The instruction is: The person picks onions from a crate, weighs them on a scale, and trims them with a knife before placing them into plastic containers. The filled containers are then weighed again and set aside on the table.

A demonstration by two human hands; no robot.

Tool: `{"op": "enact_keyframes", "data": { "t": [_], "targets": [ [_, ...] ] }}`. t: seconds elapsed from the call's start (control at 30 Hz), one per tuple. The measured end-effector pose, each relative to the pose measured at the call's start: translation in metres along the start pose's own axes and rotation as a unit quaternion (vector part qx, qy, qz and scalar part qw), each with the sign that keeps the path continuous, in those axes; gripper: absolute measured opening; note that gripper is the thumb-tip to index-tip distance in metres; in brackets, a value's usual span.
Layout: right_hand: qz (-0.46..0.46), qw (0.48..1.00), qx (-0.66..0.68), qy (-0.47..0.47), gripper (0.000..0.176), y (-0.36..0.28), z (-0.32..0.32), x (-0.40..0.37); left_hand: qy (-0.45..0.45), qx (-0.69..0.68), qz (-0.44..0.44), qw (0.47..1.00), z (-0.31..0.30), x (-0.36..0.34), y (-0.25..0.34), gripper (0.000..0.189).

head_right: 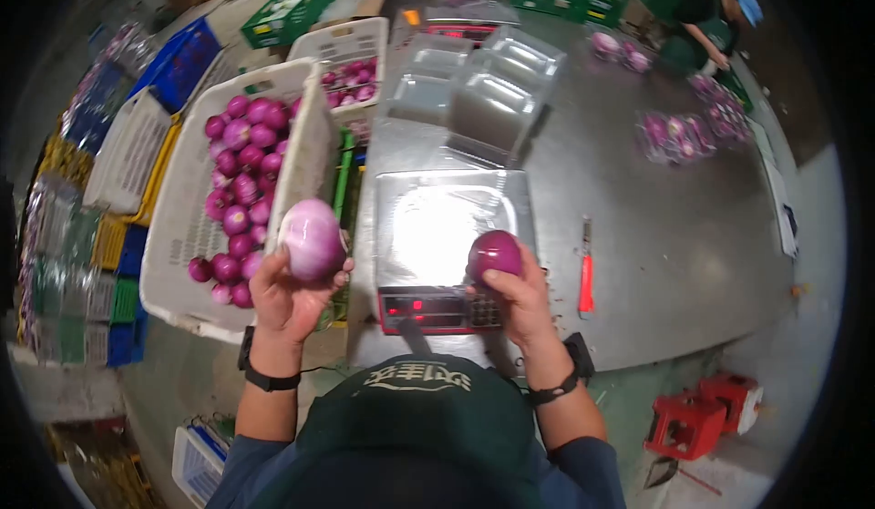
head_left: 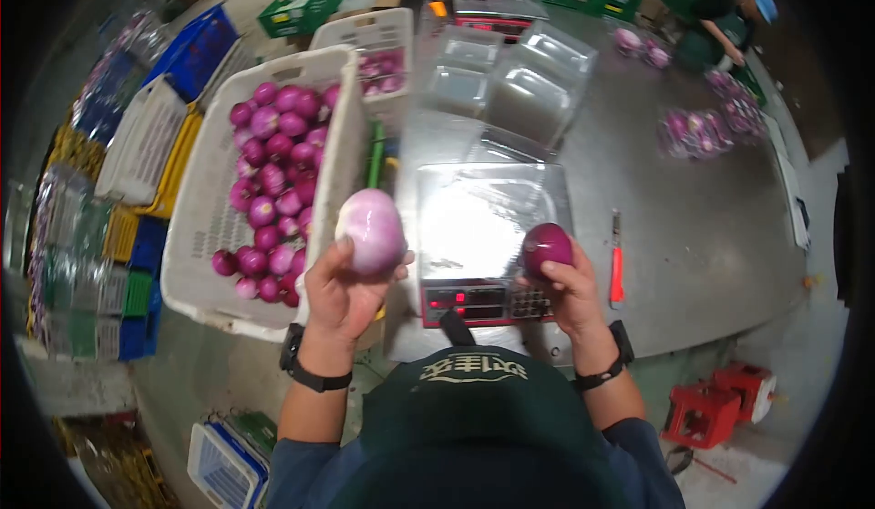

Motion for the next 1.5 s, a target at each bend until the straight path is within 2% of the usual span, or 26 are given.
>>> {"op": "enact_keyframes", "data": {
  "t": [0.07,0.13,0.2,0.27,0.33,0.37,0.4,0.43,0.47,0.53,0.6,0.67,0.7,0.73,0.8,0.93,1.0,1.03,1.07,1.13,1.2,1.27,1.33,1.37,1.43,1.5],
  "targets": [
    [-0.023,0.999,-0.037,0.003,0.068,-0.004,-0.005,0.003,0.019,0.108,0.084,0.99,0.017,0.002,-0.01,0.078],
    [-0.047,0.998,-0.04,0.012,0.077,-0.003,-0.009,0.009,0.028,0.141,0.101,0.984,0.026,0.009,-0.025,0.088],
    [-0.109,0.988,-0.113,0.013,0.081,-0.009,-0.003,0.01,0.034,0.34,0.203,0.918,0.032,0.018,-0.033,0.095],
    [-0.126,0.983,-0.13,0.013,0.085,-0.008,0.0,0.013,0.041,0.4,0.219,0.889,0.038,0.028,-0.04,0.098],
    [-0.226,0.936,-0.269,0.026,0.085,-0.008,0.004,0.017,0.035,0.638,0.4,0.657,0.054,0.031,-0.041,0.09],
    [-0.227,0.936,-0.269,0.027,0.085,-0.006,0.007,0.018,0.029,0.621,0.435,0.651,0.055,0.036,-0.046,0.085],
    [-0.269,0.906,-0.326,0.032,0.086,-0.006,0.011,0.018,0.027,0.62,0.436,0.652,0.054,0.041,-0.049,0.085],
    [-0.308,0.871,-0.382,0.038,0.086,-0.006,0.015,0.017,0.018,0.665,0.446,0.599,0.055,0.045,-0.052,0.083],
    [-0.309,0.87,-0.382,0.04,0.086,-0.005,0.019,0.017,0.009,0.706,0.454,0.544,0.055,0.048,-0.057,0.082],
    [-0.348,0.796,-0.493,0.055,0.084,-0.005,0.026,0.015,0.003,0.705,0.46,0.539,0.048,0.057,-0.067,0.082],
    [-0.368,0.786,-0.493,0.051,0.084,-0.001,0.027,0.019,0.019,0.732,0.476,0.487,0.043,0.062,-0.074,0.078],
    [-0.443,0.698,-0.56,0.052,0.082,0.0,0.032,0.02,0.019,0.746,0.458,0.483,0.04,0.062,-0.08,0.077],
    [-0.429,0.699,-0.57,0.049,0.079,0.002,0.033,0.022,0.021,0.76,0.439,0.478,0.038,0.061,-0.083,0.076],
    [-0.428,0.698,-0.572,0.051,0.079,0.004,0.034,0.022,0.019,0.76,0.439,0.48,0.036,0.061,-0.085,0.076],
    [-0.451,0.64,-0.62,0.047,0.073,0.008,0.038,0.022,0.022,0.722,0.439,0.534,0.03,0.061,-0.087,0.072],
    [-0.44,0.657,-0.611,0.038,0.066,0.012,0.031,0.024,0.031,0.712,0.393,0.581,0.013,0.058,-0.083,0.079],
    [-0.424,0.725,-0.541,0.049,0.061,0.009,0.019,0.03,0.033,0.642,0.374,0.668,0.0,0.054,-0.077,0.082],
    [-0.434,0.722,-0.535,0.066,0.054,0.003,0.015,0.032,0.037,0.643,0.369,0.67,-0.007,0.051,-0.075,0.082],
    [-0.429,0.724,-0.537,0.063,0.054,-0.001,0.011,0.037,0.077,0.598,0.314,0.734,-0.018,0.05,-0.072,0.078],
    [-0.346,0.798,-0.48,0.116,0.05,-0.009,-0.005,0.053,0.157,0.488,0.193,0.837,-0.042,0.045,-0.069,0.069],
    [-0.327,0.796,-0.492,0.131,0.054,-0.012,-0.022,0.077,0.18,0.402,0.159,0.884,-0.063,0.046,-0.067,0.059],
    [-0.311,0.794,-0.501,0.145,0.057,-0.016,-0.028,0.101,0.207,0.35,0.129,0.904,-0.067,0.041,-0.066,0.056],
    [-0.145,0.895,-0.38,0.183,0.063,-0.011,-0.032,0.124,0.212,0.338,0.11,0.91,-0.067,0.038,-0.069,0.055],
    [-0.143,0.896,-0.381,0.18,0.063,-0.015,-0.022,0.127,0.209,0.326,0.094,0.917,-0.067,0.036,-0.071,0.053],
    [-0.021,0.918,-0.334,0.212,0.061,-0.02,-0.006,0.128,0.194,0.314,0.051,0.928,-0.065,0.034,-0.073,0.052],
    [-0.034,0.934,-0.306,0.179,0.058,-0.016,-0.011,0.141,0.161,0.295,-0.014,0.942,-0.057,0.031,-0.078,0.043]
  ]
}}
Point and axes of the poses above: each hand's wrist, its own x-axis towards the middle knuckle, its own z-axis out of the palm, y = z × x, the point moved 4 cm from there along x, towards the middle knuckle, and after that the axes turned 12 degrees about y, right-handed, at the moved point
